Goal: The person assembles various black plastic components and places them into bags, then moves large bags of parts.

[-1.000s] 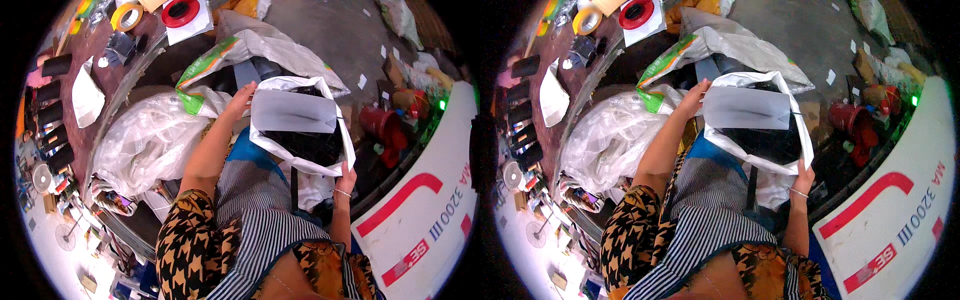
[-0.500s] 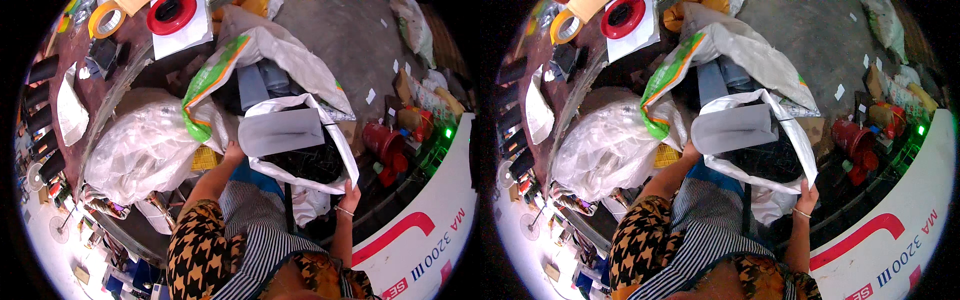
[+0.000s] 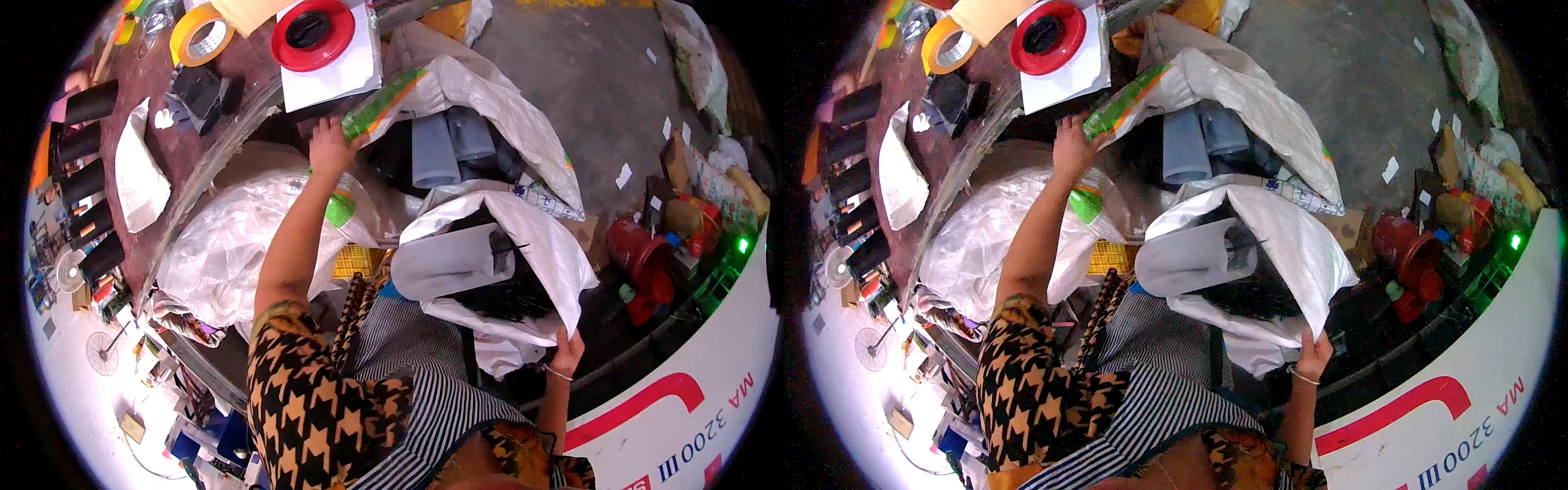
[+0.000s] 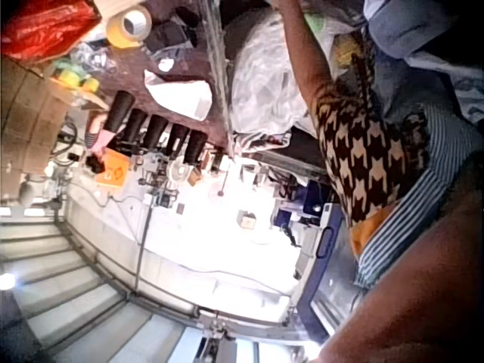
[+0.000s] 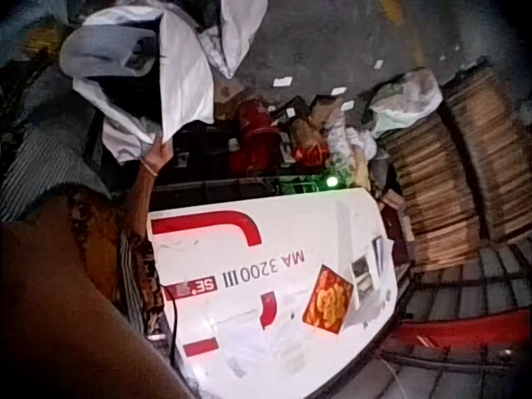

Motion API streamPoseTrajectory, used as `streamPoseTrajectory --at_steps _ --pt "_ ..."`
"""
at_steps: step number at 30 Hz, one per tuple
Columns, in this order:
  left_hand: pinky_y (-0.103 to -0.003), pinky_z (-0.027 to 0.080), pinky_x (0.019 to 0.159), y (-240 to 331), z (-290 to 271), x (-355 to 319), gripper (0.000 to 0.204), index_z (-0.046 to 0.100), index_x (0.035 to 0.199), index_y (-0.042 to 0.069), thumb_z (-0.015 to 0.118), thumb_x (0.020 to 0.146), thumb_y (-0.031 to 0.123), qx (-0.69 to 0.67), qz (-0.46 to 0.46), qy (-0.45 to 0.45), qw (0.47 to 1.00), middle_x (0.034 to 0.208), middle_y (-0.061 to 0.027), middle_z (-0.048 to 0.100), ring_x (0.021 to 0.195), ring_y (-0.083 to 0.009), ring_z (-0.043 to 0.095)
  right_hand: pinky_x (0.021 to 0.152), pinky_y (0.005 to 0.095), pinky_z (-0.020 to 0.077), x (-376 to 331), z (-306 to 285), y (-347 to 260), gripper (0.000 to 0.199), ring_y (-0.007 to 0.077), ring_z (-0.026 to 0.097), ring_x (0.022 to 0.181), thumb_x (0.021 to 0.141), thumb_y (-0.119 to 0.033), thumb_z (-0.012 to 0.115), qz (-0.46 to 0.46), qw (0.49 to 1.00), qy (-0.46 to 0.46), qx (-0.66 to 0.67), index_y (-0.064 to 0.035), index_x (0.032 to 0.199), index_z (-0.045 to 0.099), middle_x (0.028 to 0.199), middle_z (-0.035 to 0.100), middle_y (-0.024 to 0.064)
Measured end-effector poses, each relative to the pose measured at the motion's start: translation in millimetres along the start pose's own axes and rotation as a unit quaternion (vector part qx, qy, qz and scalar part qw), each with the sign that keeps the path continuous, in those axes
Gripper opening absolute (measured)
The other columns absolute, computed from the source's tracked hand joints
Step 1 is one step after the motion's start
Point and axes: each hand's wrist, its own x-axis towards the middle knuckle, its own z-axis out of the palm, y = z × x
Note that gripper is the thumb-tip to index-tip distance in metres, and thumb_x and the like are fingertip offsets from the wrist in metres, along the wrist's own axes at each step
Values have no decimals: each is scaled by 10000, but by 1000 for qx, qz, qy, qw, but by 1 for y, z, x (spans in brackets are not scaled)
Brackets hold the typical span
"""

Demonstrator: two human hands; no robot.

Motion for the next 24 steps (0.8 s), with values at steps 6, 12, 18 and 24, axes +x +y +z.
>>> streamPoseTrajectory --at_steps 6,12,18,24 --pt "-408 476 830 -8 81 40 561 528 1230 116 546 815 492 -80 -49 -239 966 1035 -179 626 977 -341 594 741 236 396 -14 -23 -51 283 88 492 827 906 -178 549 -24 997 67 -43 57 1056 595 905 582 3" --pt "-373 459 784 40 28 32 353 645 1036 68 527 879 361 -369 -81 -130 917 935 -158 660 901 -294 625 734 241 395 -3 -37 -82 310 81 489 805 908 -211 547 13 989 111 -101 52 1065 591 886 577 -4" --pt "-252 424 820 81 -91 0 248 550 1134 65 518 929 200 -773 -188 -207 569 985 -1 596 890 -102 543 522 274 410 42 46 -102 250 89 494 643 877 -199 582 -67 977 117 -162 38 939 628 730 583 30" --pt "-255 439 796 153 -124 -76 188 500 1117 95 481 931 117 -740 -24 -381 554 990 -3 546 927 -103 505 468 301 457 135 193 -117 149 183 534 586 844 -114 556 102 982 134 89 24 837 611 745 587 102"
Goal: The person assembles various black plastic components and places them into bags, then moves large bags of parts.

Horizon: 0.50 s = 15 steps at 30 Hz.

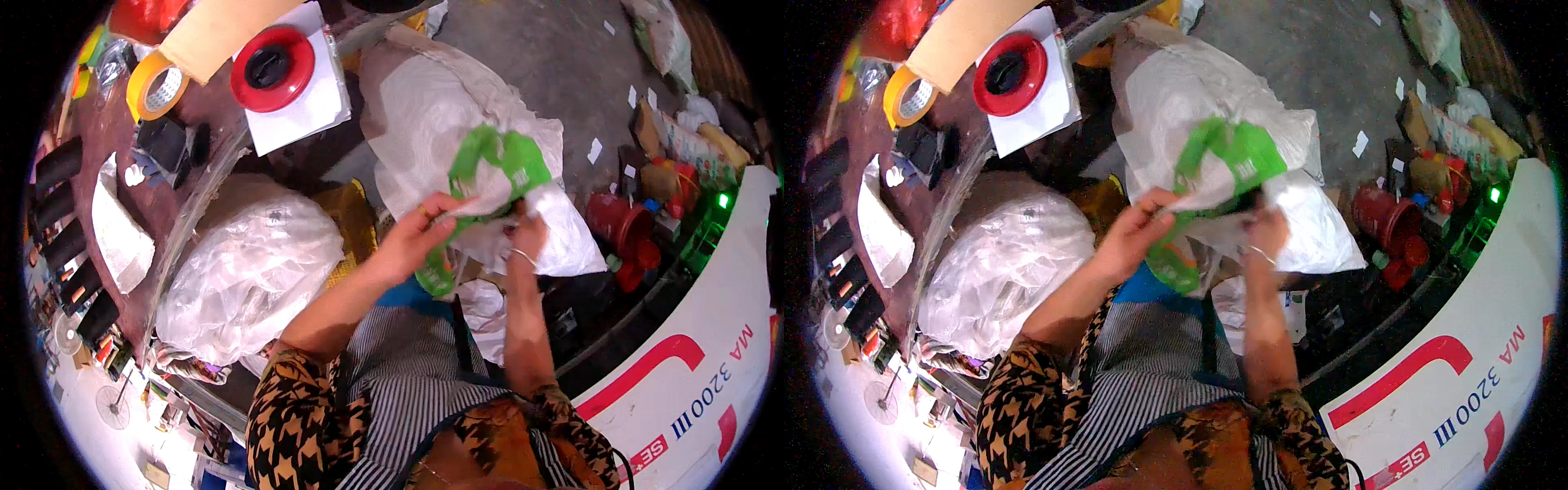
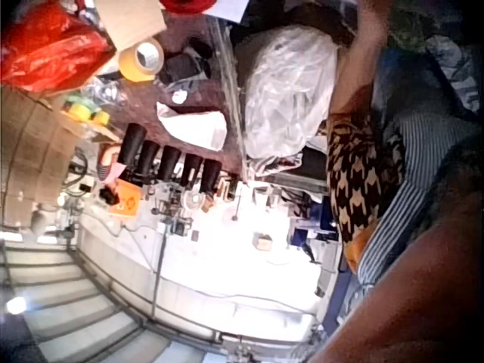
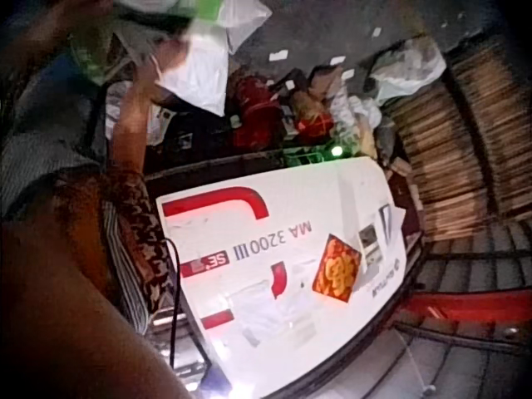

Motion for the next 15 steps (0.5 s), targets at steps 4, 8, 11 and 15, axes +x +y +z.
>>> streamPoseTrajectory --at_steps 4,8,11,15 --pt "-269 396 857 -61 -14 28 205 492 1128 80 490 924 105 85 -37 96 991 1050 -19 522 977 -119 476 753 389 484 11 109 42 257 292 625 883 772 -193 606 -102 976 -129 -143 17 919 620 923 641 195" --pt "-320 335 1007 -59 -56 60 485 428 1203 39 661 777 33 252 118 199 940 1244 -126 490 1174 -220 449 679 408 503 34 157 15 287 318 648 765 767 -296 615 -317 917 -207 -123 -12 797 642 775 662 168" --pt "-357 370 983 -90 -91 62 735 400 1257 -8 783 643 124 493 164 220 826 1230 -185 457 1133 -312 475 599 390 499 38 159 -21 417 300 640 584 774 -407 602 -200 927 -299 -108 -1 686 637 636 638 162" --pt "-395 452 845 -119 -79 101 596 502 1145 -22 767 655 191 558 50 277 781 1093 -203 552 1001 -356 558 683 436 480 40 166 -23 375 351 624 742 792 -372 577 -224 907 -266 -235 -2 761 636 749 638 188"
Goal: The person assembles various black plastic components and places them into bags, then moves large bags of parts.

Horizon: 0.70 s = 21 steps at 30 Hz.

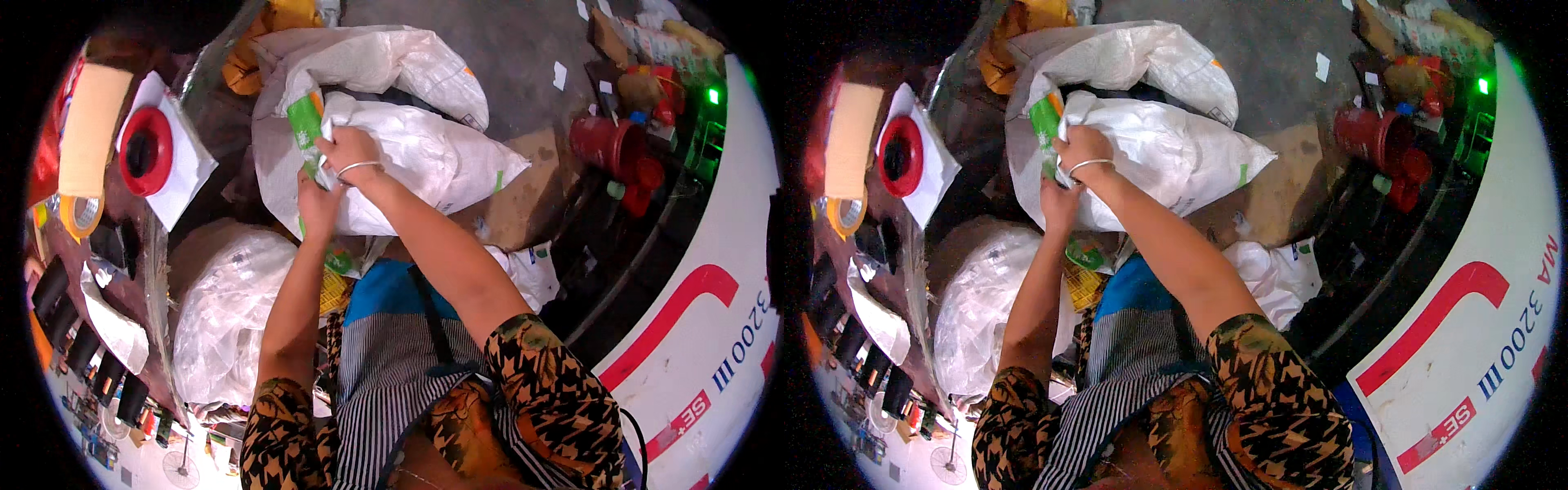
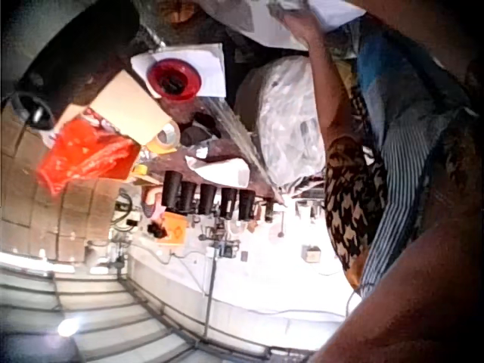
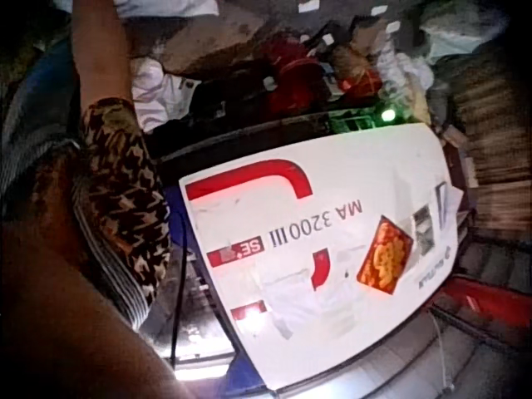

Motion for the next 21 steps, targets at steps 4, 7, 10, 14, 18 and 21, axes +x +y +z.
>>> streamPoseTrajectory --at_steps 4,7,10,14,18,21 --pt "-407 462 759 -14 41 18 506 559 1075 -4 748 656 206 22 -42 53 997 935 -200 622 877 -375 595 742 411 463 -26 -27 35 305 359 593 814 789 -300 619 -114 986 -17 124 -21 908 585 891 624 187" --pt "-411 461 759 -20 40 17 469 576 1048 -10 745 670 210 20 -82 98 992 962 -206 624 872 -380 596 930 404 385 -75 -90 100 538 333 499 1087 737 -242 717 -141 940 311 19 -37 1185 501 1149 536 173" --pt "-364 460 754 -11 31 26 417 571 1041 -32 726 732 202 -67 -97 71 991 944 -190 649 863 -312 622 850 410 422 -95 -178 233 571 362 551 947 720 -379 731 12 853 455 -257 38 1069 556 1027 587 198" --pt "-345 455 765 16 26 28 399 575 1032 -28 736 722 165 -17 -122 26 992 964 -162 646 869 -279 616 813 412 450 -62 -179 270 604 379 601 917 745 -495 663 229 954 184 62 82 918 625 914 639 239" --pt "-334 456 770 37 2 22 392 561 1039 -31 734 707 86 -11 -174 24 984 971 -144 638 868 -244 606 746 366 475 -63 -175 251 630 329 639 876 748 -516 657 226 950 203 66 88 929 641 909 649 254" --pt "-319 460 769 49 -37 14 395 550 1048 -57 709 696 28 -196 -138 33 970 972 -136 636 862 -225 604 696 358 482 -88 -197 207 571 261 647 776 754 -467 679 139 939 249 194 81 909 647 832 665 202"
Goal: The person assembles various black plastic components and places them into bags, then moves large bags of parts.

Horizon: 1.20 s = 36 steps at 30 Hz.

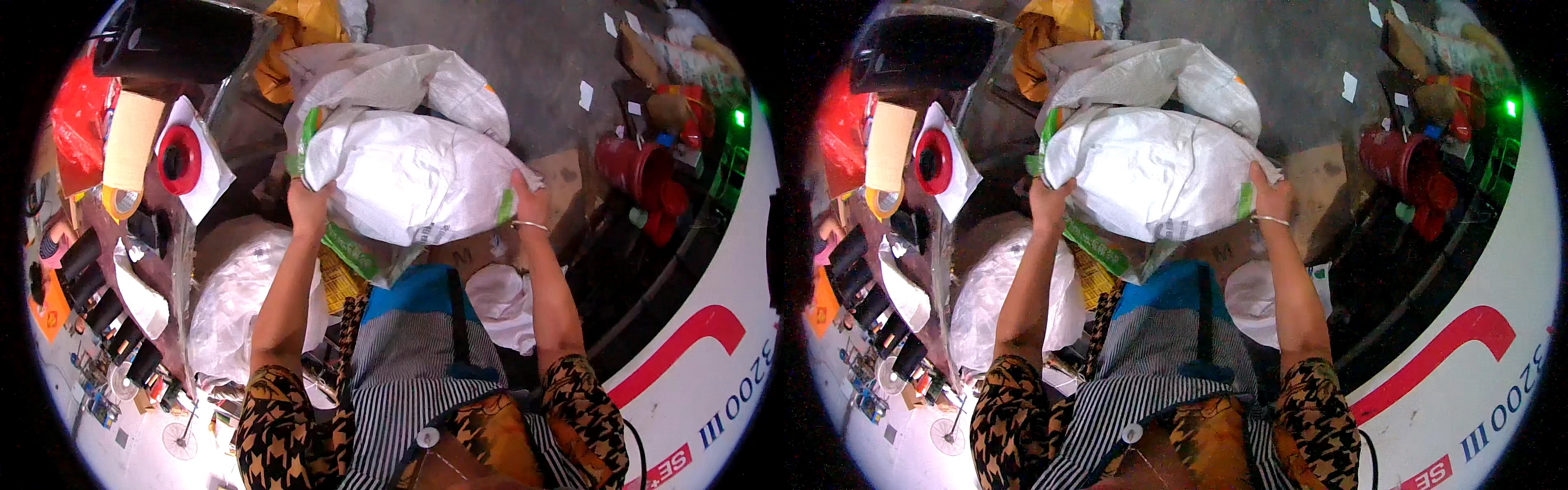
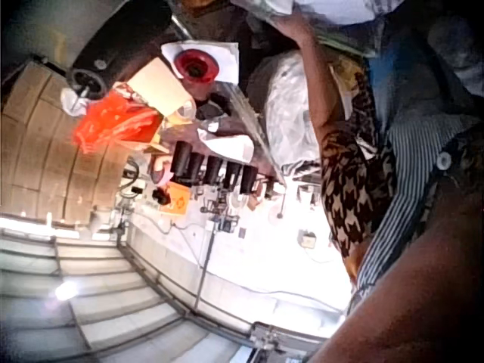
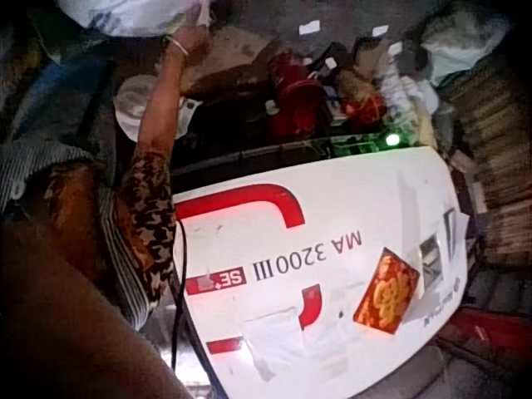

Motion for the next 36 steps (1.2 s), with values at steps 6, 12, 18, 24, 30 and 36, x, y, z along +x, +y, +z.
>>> streamPoseTrajectory --at_steps 6,12,18,24,30,36 --pt "-261 487 672 88 -59 -19 317 559 1093 10 640 786 -1 -46 71 85 993 970 -77 615 811 -142 591 575 349 470 -99 18 -206 325 184 622 615 811 -325 663 -169 981 -38 83 -2 839 663 680 649 101" --pt "-307 477 807 122 -61 -40 324 564 1132 36 568 812 -20 23 175 44 983 1102 -101 577 937 -205 582 563 451 476 -119 140 -222 273 321 628 633 812 -371 581 -348 907 -164 -172 -109 834 652 651 627 133" --pt "-332 398 915 17 -28 3 686 394 1266 10 744 694 150 351 343 -28 871 1165 -193 491 1095 -333 485 596 448 479 -110 183 -221 309 347 610 632 788 -371 604 -282 925 -231 -107 -73 852 653 651 617 152" --pt "-319 422 871 -45 -8 40 436 444 1216 -2 615 818 50 -40 169 -31 984 1202 -113 515 1037 -195 520 812 408 445 -99 156 -201 380 325 562 931 736 -308 679 -440 867 -232 37 -34 971 557 984 586 158" --pt "-297 465 766 0 -18 34 310 500 1157 19 553 852 12 -268 6 156 951 1009 -60 604 861 -161 575 552 256 420 56 54 22 162 112 491 583 871 -199 579 43 979 172 98 -38 868 563 744 581 40" --pt "-339 511 684 -14 -37 41 241 501 1122 44 526 882 44 -267 -38 141 953 1011 -65 574 858 -177 583 785 386 466 101 144 167 435 268 598 850 793 -306 643 128 955 -16 -268 -53 1131 539 1002 628 135"
